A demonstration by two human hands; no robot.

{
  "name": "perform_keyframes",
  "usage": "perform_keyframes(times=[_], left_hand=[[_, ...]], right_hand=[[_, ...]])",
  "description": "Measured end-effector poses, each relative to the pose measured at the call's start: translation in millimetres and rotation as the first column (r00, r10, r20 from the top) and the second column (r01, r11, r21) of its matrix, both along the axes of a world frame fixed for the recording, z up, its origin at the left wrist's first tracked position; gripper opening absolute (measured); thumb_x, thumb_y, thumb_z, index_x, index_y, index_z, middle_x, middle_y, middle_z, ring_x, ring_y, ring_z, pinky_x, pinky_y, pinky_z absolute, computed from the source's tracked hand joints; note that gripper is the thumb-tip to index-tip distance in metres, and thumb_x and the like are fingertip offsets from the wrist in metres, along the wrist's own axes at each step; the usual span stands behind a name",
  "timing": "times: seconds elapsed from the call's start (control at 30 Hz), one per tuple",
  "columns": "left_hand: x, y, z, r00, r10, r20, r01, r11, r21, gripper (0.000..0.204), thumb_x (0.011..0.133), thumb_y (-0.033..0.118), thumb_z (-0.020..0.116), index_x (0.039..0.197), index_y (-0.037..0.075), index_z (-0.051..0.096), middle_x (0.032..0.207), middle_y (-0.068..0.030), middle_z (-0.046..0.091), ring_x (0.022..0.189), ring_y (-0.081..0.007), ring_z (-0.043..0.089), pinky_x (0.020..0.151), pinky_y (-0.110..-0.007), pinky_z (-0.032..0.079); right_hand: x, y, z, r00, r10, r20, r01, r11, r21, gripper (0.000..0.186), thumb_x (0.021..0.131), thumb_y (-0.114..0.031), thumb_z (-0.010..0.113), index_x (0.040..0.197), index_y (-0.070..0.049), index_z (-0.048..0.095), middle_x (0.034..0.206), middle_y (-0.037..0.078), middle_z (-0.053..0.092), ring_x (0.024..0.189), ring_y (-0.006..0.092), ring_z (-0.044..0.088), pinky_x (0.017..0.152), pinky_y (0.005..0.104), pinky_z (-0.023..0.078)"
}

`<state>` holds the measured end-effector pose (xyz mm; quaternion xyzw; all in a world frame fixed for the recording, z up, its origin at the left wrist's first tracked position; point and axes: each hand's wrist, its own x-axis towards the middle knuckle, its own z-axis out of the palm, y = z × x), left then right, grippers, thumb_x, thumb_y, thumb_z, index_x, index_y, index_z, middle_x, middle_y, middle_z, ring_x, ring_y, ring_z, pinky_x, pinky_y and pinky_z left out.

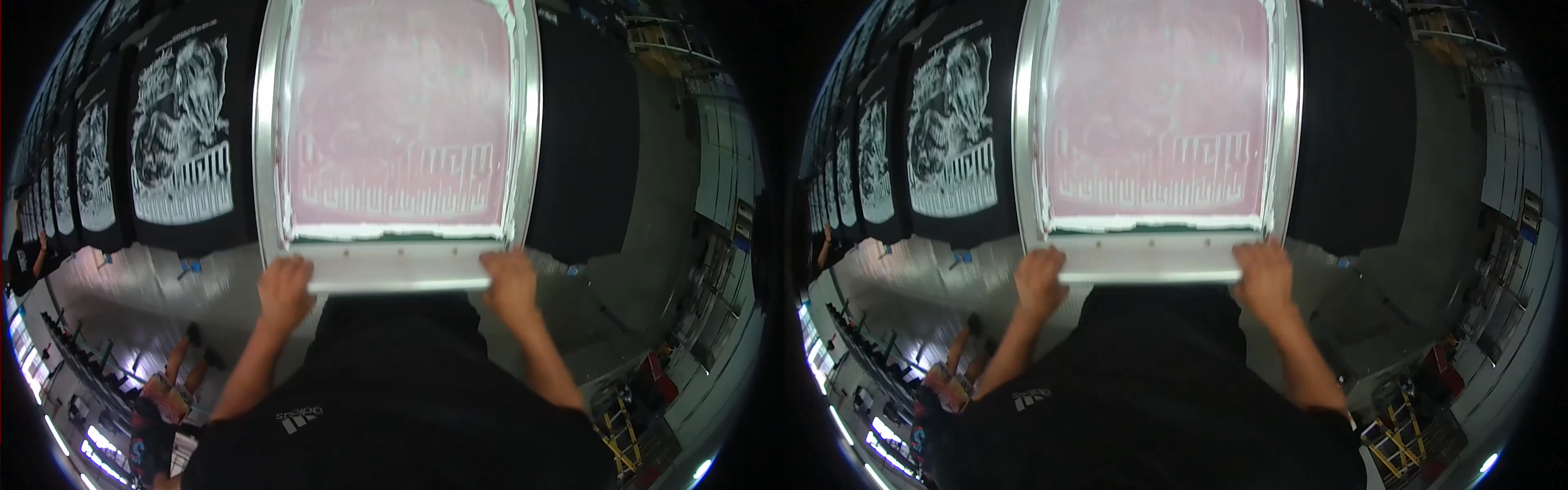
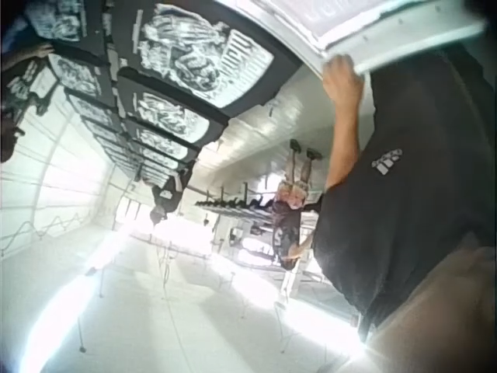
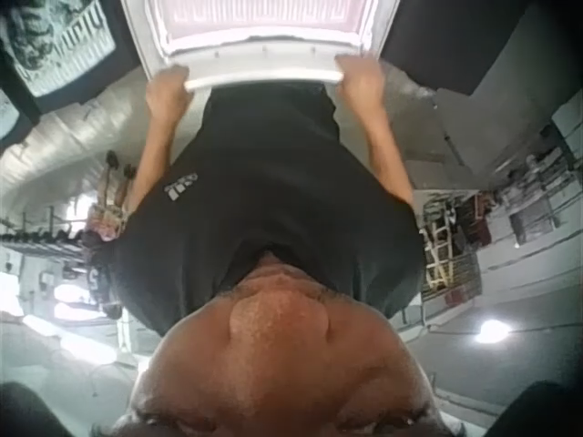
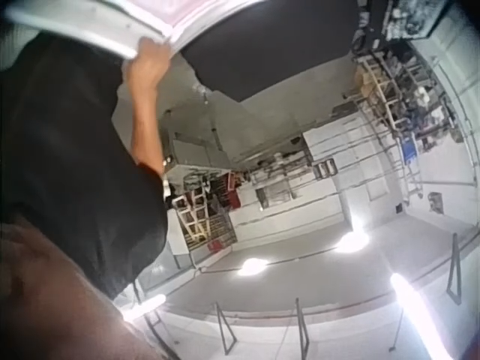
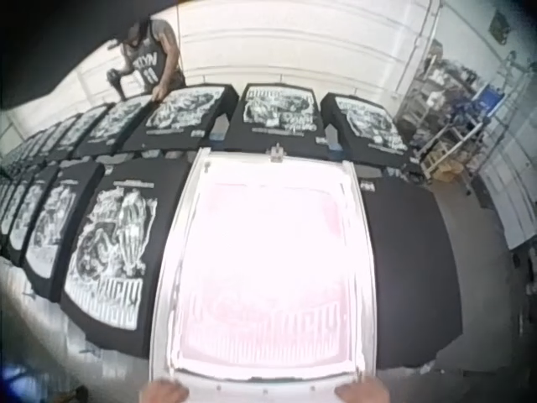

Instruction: Printing a graphic onto black t-shirts using a screen and squeegee.

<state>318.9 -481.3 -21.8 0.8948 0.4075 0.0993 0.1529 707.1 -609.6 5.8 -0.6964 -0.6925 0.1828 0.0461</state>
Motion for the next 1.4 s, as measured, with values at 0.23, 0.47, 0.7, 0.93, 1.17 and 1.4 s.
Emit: perform_keyframes(times=[0.23,0.47,0.7,0.93,1.17,1.4], left_hand=[[65,168,-34,0.999,0.022,0.030,-0.026,0.990,0.136,0.034,0.057,0.004,0.072,0.090,0.012,0.065,0.093,-0.0040,0.068,0.090,-0.0271,0.065,0.070,-0.041,0.055],[168,392,-17,0.994,0.095,-0.049,-0.085,0.982,0.166,0.034,0.068,0.026,0.080,0.099,0.015,0.072,0.085,-0.0175,0.068,0.084,-0.0365,0.067,0.075,-0.045,0.054],[208,477,23,0.981,0.099,-0.168,-0.098,0.995,0.016,0.045,0.069,0.036,0.082,0.105,0.011,0.071,0.097,-0.0130,0.071,0.095,-0.0360,0.066,0.085,-0.044,0.051],[165,373,55,0.888,0.076,0.454,-0.258,0.899,0.354,0.043,0.084,0.033,0.075,0.115,0.005,0.064,0.110,-0.0153,0.064,0.098,-0.0340,0.060,0.093,-0.043,0.046],[73,22,1,0.979,-0.156,-0.128,-0.122,0.052,-0.991,0.046,0.095,0.045,0.059,0.102,0.001,0.068,0.091,-0.0188,0.069,0.088,-0.0305,0.066,0.080,-0.043,0.050],[69,-104,-97,0.842,0.539,0.010,0.049,-0.058,-0.997,0.037,0.094,0.034,0.067,0.086,-0.002,0.065,0.068,-0.0057,0.060,0.061,-0.0120,0.050,0.059,-0.031,0.044]], right_hand=[[53,143,-24,0.994,-0.068,0.083,0.058,0.991,0.123,0.043,0.058,-0.001,0.071,0.100,-0.006,0.068,0.094,0.011,0.069,0.093,0.0320,0.064,0.086,0.0436,0.052],[145,355,-26,0.953,-0.115,0.280,0.092,0.991,0.092,0.034,0.071,-0.012,0.063,0.104,-0.012,0.070,0.093,0.013,0.070,0.094,0.0339,0.067,0.080,0.0471,0.053],[195,467,2,0.978,-0.059,0.200,0.061,0.998,-0.007,0.049,0.067,-0.012,0.058,0.114,-0.014,0.071,0.102,0.019,0.071,0.100,0.0357,0.067,0.090,0.0421,0.053],[227,510,35,0.999,0.015,-0.039,-0.015,1.000,0.016,0.051,0.058,-0.012,0.068,0.107,-0.005,0.072,0.093,0.020,0.072,0.086,0.0341,0.070,0.082,0.0373,0.055],[230,536,1,0.996,0.078,0.053,-0.067,0.980,-0.186,0.053,0.057,-0.013,0.072,0.108,-0.002,0.070,0.093,0.019,0.072,0.087,0.0316,0.069,0.081,0.0346,0.053],[136,544,-4,0.982,0.184,0.043,-0.187,0.981,0.054,0.056,0.067,-0.012,0.063,0.123,-0.006,0.066,0.113,0.020,0.069,0.106,0.0346,0.066,0.094,0.0379,0.051]])
